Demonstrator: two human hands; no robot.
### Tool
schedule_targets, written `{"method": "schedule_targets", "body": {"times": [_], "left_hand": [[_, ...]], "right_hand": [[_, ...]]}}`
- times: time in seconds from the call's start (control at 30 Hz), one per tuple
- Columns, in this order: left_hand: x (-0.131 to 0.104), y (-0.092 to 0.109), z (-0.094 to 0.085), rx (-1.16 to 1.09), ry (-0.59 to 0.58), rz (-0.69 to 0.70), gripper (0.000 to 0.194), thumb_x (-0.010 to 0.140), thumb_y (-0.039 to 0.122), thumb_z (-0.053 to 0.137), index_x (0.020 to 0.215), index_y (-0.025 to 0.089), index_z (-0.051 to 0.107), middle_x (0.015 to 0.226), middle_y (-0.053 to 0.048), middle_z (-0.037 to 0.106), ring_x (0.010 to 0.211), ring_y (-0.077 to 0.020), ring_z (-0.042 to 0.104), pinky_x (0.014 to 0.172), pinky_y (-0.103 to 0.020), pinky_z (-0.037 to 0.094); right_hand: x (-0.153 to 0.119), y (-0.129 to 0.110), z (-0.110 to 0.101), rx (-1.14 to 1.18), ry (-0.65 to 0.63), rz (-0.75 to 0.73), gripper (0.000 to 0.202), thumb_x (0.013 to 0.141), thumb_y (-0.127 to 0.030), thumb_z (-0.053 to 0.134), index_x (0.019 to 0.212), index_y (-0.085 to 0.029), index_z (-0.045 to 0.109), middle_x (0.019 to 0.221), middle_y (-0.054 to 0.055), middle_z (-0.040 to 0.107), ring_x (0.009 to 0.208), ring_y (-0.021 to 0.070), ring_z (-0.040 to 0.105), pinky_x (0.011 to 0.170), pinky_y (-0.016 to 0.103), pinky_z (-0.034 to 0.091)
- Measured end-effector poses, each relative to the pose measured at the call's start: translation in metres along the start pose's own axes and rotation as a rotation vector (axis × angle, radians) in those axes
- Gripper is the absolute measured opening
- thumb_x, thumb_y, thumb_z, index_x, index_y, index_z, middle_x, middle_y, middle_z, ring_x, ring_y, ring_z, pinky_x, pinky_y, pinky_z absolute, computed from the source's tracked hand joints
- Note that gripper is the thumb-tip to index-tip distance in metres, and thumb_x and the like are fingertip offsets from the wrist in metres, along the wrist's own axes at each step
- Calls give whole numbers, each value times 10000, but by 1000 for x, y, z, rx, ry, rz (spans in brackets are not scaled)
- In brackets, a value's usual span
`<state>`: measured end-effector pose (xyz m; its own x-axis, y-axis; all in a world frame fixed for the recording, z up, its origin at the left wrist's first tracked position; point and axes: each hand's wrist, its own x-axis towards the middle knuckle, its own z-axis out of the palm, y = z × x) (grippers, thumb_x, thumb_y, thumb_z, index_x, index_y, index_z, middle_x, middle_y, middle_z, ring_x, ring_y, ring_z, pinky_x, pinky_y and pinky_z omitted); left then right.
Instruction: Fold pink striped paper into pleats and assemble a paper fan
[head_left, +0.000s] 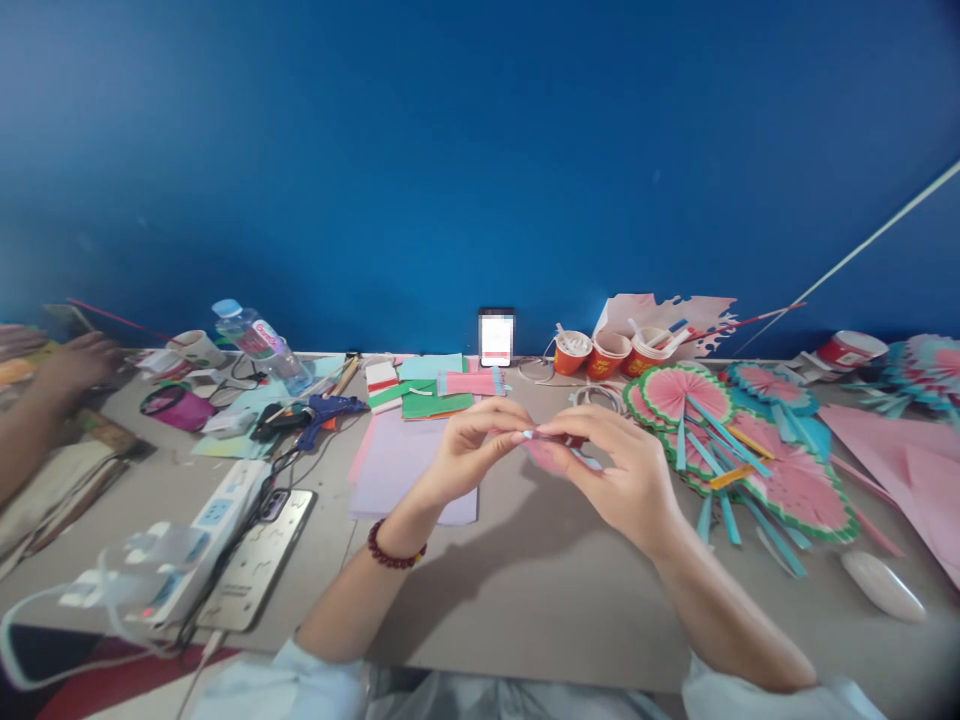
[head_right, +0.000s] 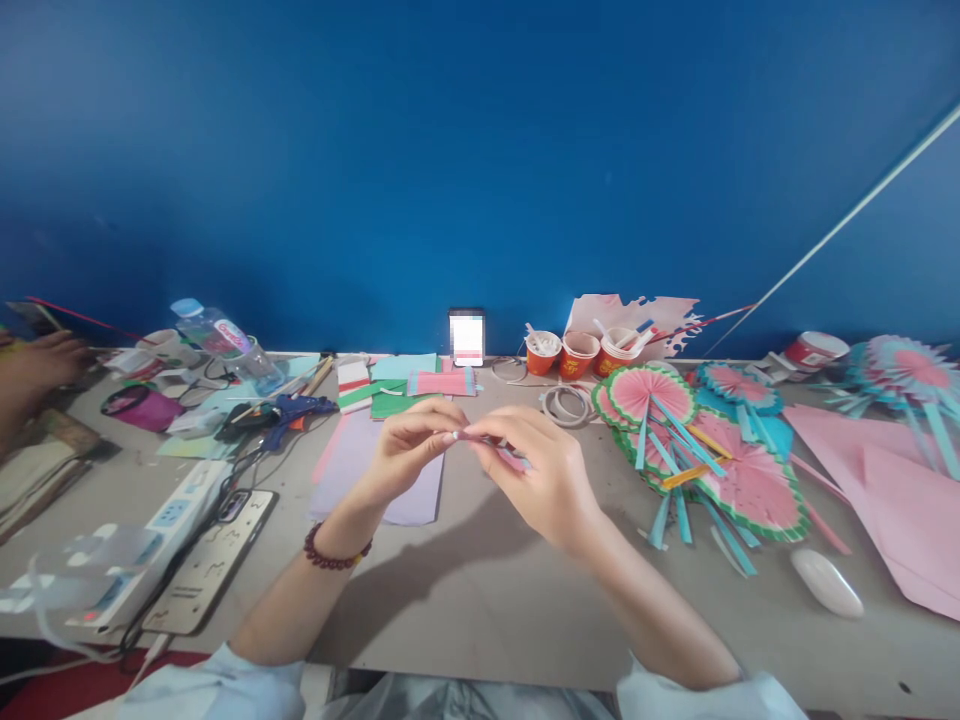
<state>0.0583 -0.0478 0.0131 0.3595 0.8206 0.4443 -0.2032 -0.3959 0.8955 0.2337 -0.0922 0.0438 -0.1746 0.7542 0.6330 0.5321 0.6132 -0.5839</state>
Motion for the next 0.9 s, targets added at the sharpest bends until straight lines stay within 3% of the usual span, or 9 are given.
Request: {"method": "schedule_targets", "body": {"times": [0.3,0.63,0.9], "left_hand": [[1,-11,-2,28,-41,117,90,795,239,656,840,227,734,880,-67,702,900,-196,628,851,-376,499],[-1,5,0,232,-29,185,121,801,220,645,898,209,716,909,-76,716,924,-210,631,856,-386,501],[-1,5,-1,360,13,294,122,805,209,636,897,221,715,892,-71,725,894,-212,643,846,-390,497]], "right_hand": [[-2,-3,0,-14,25,-58,154,810,-121,586,848,-247,664,799,19,680,694,138,609,621,258,494],[-3,0,1,-25,38,-6,132,817,-153,578,830,-251,666,790,26,678,681,152,601,618,282,496],[-3,2,0,6,4,31,144,824,-165,560,846,-253,673,809,25,676,689,147,606,628,278,506]]}}
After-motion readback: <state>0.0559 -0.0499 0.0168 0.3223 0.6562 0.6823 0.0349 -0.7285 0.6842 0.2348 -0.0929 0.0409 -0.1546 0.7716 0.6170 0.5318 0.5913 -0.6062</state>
